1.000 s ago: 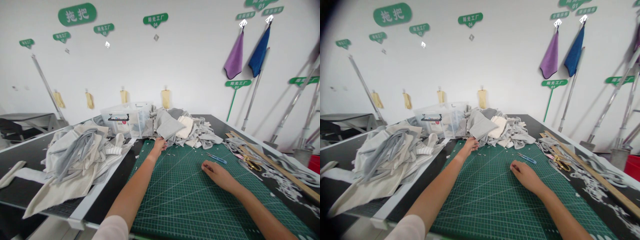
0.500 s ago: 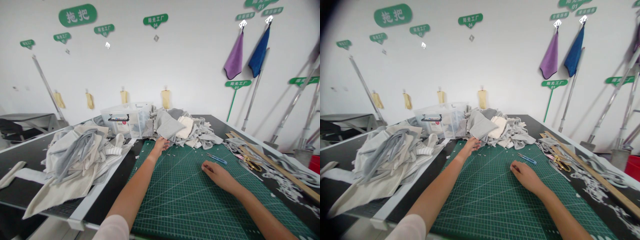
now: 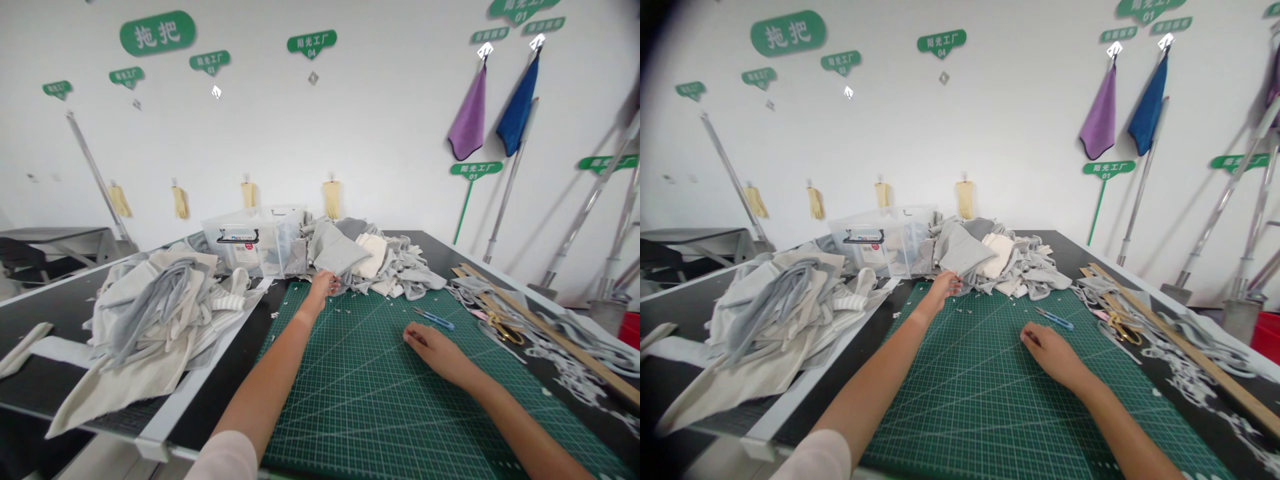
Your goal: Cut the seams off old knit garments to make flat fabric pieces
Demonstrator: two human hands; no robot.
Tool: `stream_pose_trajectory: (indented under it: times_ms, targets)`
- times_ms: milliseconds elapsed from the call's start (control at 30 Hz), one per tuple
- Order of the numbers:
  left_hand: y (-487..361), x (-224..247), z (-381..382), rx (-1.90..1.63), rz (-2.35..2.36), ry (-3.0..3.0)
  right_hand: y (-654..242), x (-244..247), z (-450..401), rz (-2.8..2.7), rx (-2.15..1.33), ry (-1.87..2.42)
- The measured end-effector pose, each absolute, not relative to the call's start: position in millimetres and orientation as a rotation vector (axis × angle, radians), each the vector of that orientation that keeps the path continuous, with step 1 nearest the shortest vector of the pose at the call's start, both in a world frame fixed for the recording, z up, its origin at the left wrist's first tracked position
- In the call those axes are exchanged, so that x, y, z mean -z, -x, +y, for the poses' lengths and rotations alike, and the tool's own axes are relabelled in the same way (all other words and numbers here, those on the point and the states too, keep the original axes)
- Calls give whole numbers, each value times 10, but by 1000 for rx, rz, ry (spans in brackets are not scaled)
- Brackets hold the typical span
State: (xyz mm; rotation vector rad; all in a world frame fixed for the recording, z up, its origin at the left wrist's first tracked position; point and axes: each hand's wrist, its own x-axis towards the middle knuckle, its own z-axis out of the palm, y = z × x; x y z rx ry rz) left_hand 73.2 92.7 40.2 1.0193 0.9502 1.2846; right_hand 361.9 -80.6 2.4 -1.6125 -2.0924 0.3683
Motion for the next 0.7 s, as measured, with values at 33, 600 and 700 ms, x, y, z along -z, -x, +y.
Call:
stream_pose_trajectory:
  times_ms: [33, 600, 700]
  targets:
    - [-743, -421, 927, -1277, 963, -1001, -3620, -23, -805, -2095, -367, 1613]
    - [-787, -696, 793, -1445, 840, -1011, -3600, -67, -824, -2108, -379, 1627]
    - [-824, -866, 712, -1488, 886, -1013, -3597, -80, -834, -2109, -372, 1629]
